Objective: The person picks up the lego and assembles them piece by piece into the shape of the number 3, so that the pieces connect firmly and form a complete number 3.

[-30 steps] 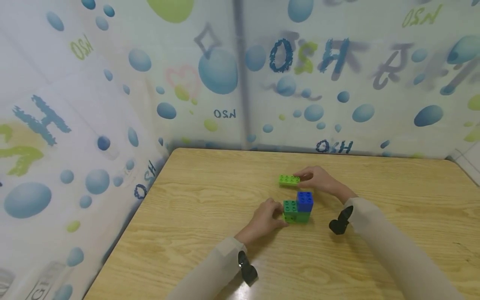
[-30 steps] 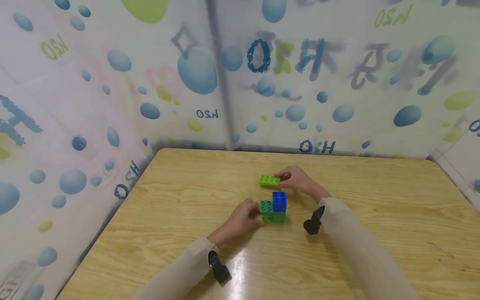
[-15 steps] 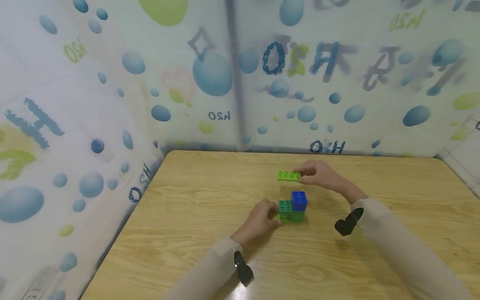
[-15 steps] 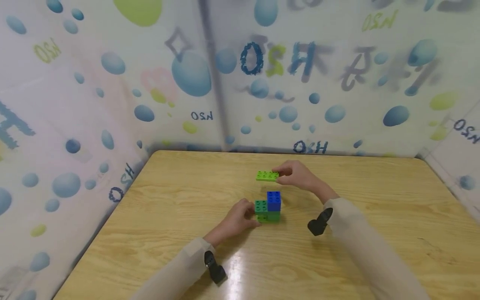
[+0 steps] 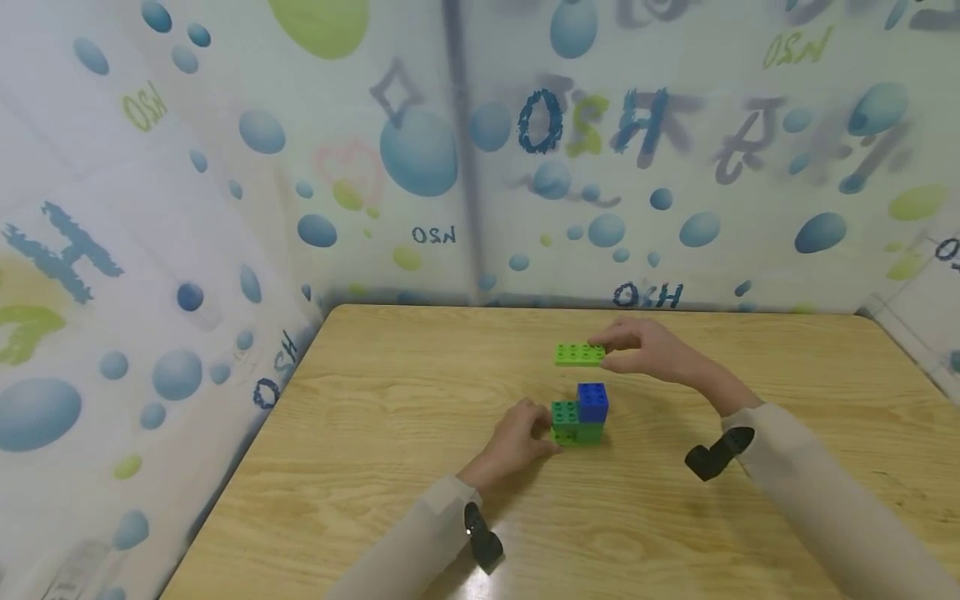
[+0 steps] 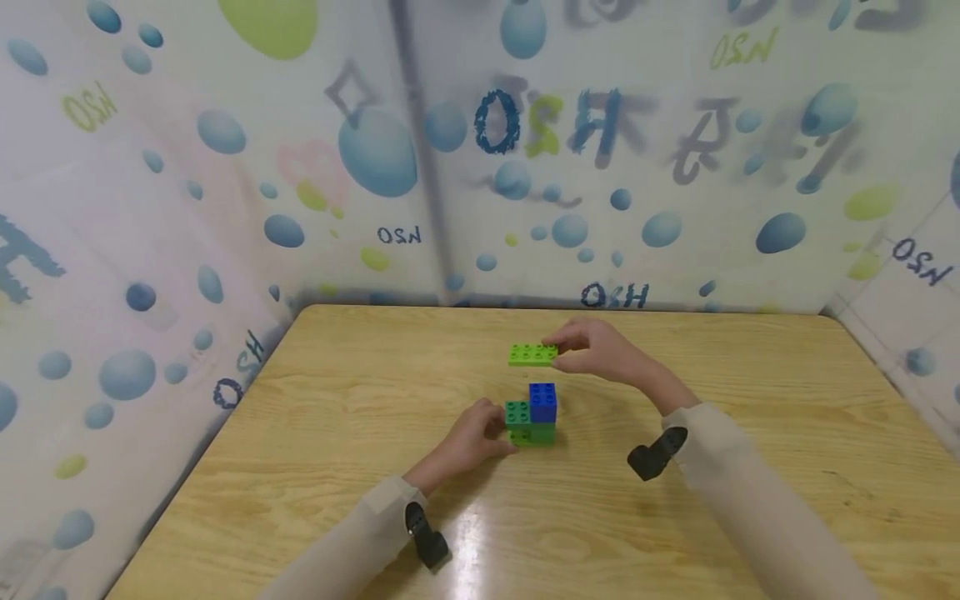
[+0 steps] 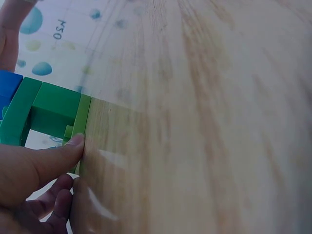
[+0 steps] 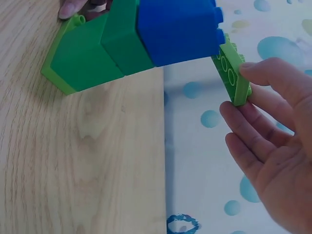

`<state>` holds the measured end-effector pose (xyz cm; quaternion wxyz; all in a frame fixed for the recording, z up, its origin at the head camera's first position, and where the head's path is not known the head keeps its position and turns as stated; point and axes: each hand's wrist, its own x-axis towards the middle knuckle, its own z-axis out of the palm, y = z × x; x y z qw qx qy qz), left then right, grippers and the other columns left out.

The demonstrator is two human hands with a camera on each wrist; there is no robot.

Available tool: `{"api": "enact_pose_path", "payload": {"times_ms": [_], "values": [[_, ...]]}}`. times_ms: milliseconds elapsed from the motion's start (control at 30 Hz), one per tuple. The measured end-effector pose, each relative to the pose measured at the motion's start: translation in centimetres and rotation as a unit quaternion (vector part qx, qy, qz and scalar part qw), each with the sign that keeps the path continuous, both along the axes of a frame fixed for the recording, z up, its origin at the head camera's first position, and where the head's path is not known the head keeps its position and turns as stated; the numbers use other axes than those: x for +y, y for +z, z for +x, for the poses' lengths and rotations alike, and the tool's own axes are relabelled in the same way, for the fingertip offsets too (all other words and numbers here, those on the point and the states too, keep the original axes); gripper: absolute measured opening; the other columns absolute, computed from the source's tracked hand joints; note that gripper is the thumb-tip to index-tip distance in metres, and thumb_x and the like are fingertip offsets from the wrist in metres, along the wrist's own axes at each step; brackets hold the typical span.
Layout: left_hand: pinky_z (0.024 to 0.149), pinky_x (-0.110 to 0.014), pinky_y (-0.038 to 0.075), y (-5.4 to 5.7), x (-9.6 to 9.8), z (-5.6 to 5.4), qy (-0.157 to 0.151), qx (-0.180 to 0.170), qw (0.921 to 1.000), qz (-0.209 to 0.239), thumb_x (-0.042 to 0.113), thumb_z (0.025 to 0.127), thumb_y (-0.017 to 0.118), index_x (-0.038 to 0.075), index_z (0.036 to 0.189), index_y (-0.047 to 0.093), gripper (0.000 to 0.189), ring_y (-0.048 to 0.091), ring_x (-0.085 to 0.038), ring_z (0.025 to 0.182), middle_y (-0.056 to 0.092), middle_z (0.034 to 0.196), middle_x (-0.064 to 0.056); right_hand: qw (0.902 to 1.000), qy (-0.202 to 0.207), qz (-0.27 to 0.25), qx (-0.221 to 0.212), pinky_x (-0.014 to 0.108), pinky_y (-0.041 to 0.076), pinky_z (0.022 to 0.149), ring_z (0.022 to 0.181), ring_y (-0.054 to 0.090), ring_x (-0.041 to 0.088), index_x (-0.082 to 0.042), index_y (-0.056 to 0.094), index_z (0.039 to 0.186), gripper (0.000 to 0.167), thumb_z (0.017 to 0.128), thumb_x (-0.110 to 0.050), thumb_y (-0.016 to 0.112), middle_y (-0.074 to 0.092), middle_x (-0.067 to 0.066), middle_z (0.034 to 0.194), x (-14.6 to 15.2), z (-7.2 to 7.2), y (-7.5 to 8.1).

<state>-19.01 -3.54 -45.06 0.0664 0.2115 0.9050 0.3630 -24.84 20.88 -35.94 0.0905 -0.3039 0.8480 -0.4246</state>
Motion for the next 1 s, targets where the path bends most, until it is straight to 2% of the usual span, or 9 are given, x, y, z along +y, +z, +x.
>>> {"api": "enact_pose_path", "payload": {"times_ms": [300,567,700,1000], "values": [[0.072,-0.023,0.037,0.0,0.0,0.0,0.002,-0.017,0.9999,0.003,0.017,0.073,0.077,0.005,0.098,0.065,0.03,0.045,-0.01,0.081,0.05,0.087,0.002,0.9993,0.018,0.007,0.032,0.039,0.045,0.076,0.095,0.054,0.021,-0.003,0.059,0.12,0.036,0.086,-0.016,0.064,0.054,0.005,0.106,0.3,2.0,0.8],[0.073,-0.024,0.037,-0.1,0.0,0.0,0.001,-0.018,0.9998,0.007,0.016,0.073,0.077,0.004,0.097,0.065,0.03,0.044,-0.011,0.081,0.05,0.088,0.001,0.9984,0.02,0.004,0.053,0.034,0.045,0.072,0.092,0.051,0.017,-0.007,0.061,0.119,0.034,0.086,-0.016,0.065,0.056,0.0,0.105,0.1,3.5,0.6],[0.073,-0.024,0.036,-0.1,-0.1,-0.1,0.0,-0.027,0.9996,0.008,0.016,0.073,0.077,0.005,0.1,0.065,0.031,0.043,-0.011,0.081,0.05,0.088,0.002,0.998,0.019,0.003,0.059,0.034,0.044,0.071,0.091,0.05,0.013,-0.008,0.061,0.119,0.034,0.086,-0.017,0.065,0.056,-0.001,0.106,0.0,4.1,0.4],[0.07,-0.023,0.035,-0.1,0.0,0.0,-0.002,-0.009,0.9999,0.01,0.017,0.072,0.078,0.005,0.099,0.066,0.031,0.041,-0.009,0.078,0.049,0.084,0.003,0.9982,0.019,-0.032,0.048,0.03,0.046,0.071,0.091,0.051,0.012,-0.004,0.061,0.118,0.034,0.085,-0.012,0.065,0.057,0.003,0.106,-0.2,4.5,-0.4]]}}
